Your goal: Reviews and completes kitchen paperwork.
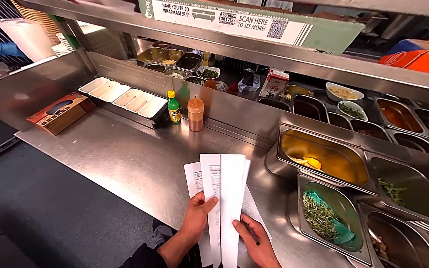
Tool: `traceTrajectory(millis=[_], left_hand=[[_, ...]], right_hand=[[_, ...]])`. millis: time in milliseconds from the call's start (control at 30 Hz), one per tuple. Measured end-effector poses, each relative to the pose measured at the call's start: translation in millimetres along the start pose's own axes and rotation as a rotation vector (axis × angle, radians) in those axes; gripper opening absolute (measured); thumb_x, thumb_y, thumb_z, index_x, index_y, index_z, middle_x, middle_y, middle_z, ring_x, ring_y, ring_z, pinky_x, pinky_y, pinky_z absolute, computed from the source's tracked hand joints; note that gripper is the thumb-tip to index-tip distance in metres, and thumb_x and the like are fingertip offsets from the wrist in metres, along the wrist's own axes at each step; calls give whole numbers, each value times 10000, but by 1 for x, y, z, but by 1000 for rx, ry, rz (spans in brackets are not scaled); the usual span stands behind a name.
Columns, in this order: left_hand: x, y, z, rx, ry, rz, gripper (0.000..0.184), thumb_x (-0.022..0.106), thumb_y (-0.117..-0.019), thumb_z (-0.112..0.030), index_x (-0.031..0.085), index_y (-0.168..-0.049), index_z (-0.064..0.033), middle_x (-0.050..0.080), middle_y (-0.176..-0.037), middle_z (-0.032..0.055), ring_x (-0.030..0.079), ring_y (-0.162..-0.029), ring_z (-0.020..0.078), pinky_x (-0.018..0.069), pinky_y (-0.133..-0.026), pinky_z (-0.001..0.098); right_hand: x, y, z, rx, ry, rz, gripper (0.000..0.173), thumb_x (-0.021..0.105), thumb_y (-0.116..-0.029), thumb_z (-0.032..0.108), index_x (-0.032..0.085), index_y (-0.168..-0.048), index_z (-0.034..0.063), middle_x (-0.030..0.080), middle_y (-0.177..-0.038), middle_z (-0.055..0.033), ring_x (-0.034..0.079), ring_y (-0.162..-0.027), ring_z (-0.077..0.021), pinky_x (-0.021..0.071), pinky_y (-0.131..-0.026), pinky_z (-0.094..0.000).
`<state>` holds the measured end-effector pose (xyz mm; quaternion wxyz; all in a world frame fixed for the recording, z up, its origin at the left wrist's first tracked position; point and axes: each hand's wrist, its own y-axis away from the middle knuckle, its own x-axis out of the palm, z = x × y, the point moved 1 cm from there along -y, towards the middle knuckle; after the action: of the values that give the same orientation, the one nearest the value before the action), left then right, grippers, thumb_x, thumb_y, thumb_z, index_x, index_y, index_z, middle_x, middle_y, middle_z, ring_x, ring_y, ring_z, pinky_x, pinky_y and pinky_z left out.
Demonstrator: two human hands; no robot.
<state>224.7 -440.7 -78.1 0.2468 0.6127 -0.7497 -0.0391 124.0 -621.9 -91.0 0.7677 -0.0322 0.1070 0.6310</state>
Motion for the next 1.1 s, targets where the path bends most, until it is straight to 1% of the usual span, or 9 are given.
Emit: traceTrajectory(millis=[100,267,367,467,600,700,800,933,1100], left_hand=[[-13,-1,0,20,-131,-167,166,695,-915,-54,538,-876,-16,604,-756,83,629,-688,180,574,-671,353],[-28,5,-9,-41,-274,-268,344,625,-939,18,536,-1271,4,748,-940,122,739,-790,194,618,-705,356],[-41,17,-12,-77,-434,-277,443,626,-955,-57,507,-1380,-23,749,-1015,113,739,-752,190,626,-639,359],[-62,44,-12,-251,-770,-74,354,626,-988,-262,625,-1242,-16,743,-974,128,740,-791,250,627,-747,467],[-77,77,9,-486,-1001,373,641,540,-982,-625,712,-1200,-47,729,-1095,197,699,-1053,360,517,-970,626],[-62,80,22,-598,-582,413,570,471,-1055,-526,648,-1227,-12,718,-1107,131,697,-1027,234,560,-934,470],[-42,81,27,-771,-109,222,563,407,-1092,-484,605,-1269,12,770,-1056,161,763,-973,284,623,-895,447],[-37,84,20,-565,-200,134,368,462,-1103,-296,656,-1126,16,770,-973,139,766,-859,251,642,-790,423],[-37,82,17,-258,-387,-38,438,541,-1039,-163,490,-1451,-25,766,-1019,116,764,-846,221,648,-769,421]], right_hand=[[0,-1,-8,-23,-3,-5,208,601,-986,199,673,-812,113,579,-638,58,547,-567,-43,468,-537,-245],[-3,-3,-8,54,-88,-73,205,587,-959,138,636,-761,121,551,-621,51,528,-553,-54,450,-529,-234],[-2,-4,-8,108,-160,-104,210,578,-954,125,638,-754,110,569,-647,28,549,-584,-77,474,-560,-252],[-5,-2,-8,147,-237,-126,208,566,-954,125,638,-761,104,587,-672,17,573,-611,-89,500,-584,-262],[-10,0,-10,167,-320,-143,202,551,-964,122,652,-790,95,615,-688,6,598,-621,-86,522,-593,-251],[-13,-1,-12,167,-372,-156,198,542,-961,114,678,-821,77,661,-712,-10,638,-632,-89,554,-600,-248],[-17,-3,-11,181,-402,-143,191,538,-972,106,705,-900,46,707,-778,-40,681,-691,-109,590,-652,-267],[-18,-5,-12,189,-424,-124,183,552,-974,112,713,-954,28,725,-822,-60,701,-733,-120,605,-685,-276],[-15,-4,-12,139,-387,-111,181,543,-974,92,706,-930,28,717,-829,-58,693,-738,-123,599,-689,-280]])
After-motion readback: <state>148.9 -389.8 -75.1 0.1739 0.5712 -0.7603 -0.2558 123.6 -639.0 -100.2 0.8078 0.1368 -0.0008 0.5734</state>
